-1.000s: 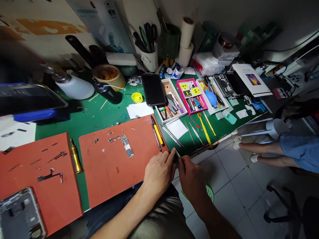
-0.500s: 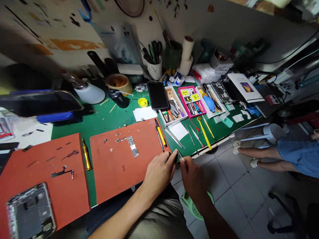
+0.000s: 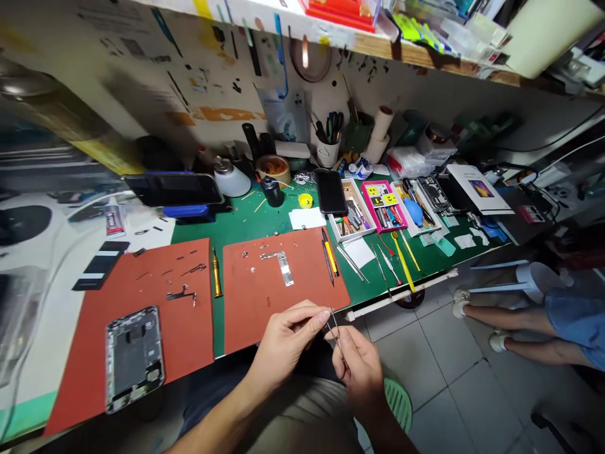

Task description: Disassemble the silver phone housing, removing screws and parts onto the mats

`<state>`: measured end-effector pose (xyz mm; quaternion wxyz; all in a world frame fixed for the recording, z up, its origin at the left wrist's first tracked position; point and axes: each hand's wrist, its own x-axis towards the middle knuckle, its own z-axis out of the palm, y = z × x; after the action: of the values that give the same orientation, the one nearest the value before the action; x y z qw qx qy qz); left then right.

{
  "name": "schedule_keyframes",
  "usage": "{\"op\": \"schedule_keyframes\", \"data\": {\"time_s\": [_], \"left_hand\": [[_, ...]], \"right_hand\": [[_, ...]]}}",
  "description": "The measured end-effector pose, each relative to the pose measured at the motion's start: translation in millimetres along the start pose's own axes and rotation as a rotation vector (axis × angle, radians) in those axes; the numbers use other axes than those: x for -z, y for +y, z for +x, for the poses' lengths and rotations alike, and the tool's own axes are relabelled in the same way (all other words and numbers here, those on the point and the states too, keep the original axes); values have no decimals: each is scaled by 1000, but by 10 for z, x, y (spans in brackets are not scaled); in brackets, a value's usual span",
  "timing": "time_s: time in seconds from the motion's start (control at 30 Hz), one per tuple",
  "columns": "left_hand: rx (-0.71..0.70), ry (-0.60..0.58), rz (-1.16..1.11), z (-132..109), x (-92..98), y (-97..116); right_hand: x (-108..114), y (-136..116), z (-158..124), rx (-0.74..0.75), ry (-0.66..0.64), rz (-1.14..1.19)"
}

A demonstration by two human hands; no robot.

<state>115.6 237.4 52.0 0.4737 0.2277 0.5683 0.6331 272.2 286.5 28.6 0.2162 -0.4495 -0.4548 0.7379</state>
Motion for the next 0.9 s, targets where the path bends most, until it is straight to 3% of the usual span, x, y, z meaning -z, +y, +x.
{"op": "schedule_keyframes", "data": {"time_s": [0.33,0.6,0.73,0.9], "left_hand": [[-47,14,-2,-288,235,121],[4,18,-42,-364,361,203],[58,137,-86,-350,388,126],[165,204,-172,-220,501,-32]], "right_hand": [[-271,-87,-208,-144,-238,290],[-464,-63,-268,-121,-272,348],[-545,-100,-253,-48,-275,333],[-474,-126,-209,-25,-308,354]]}}
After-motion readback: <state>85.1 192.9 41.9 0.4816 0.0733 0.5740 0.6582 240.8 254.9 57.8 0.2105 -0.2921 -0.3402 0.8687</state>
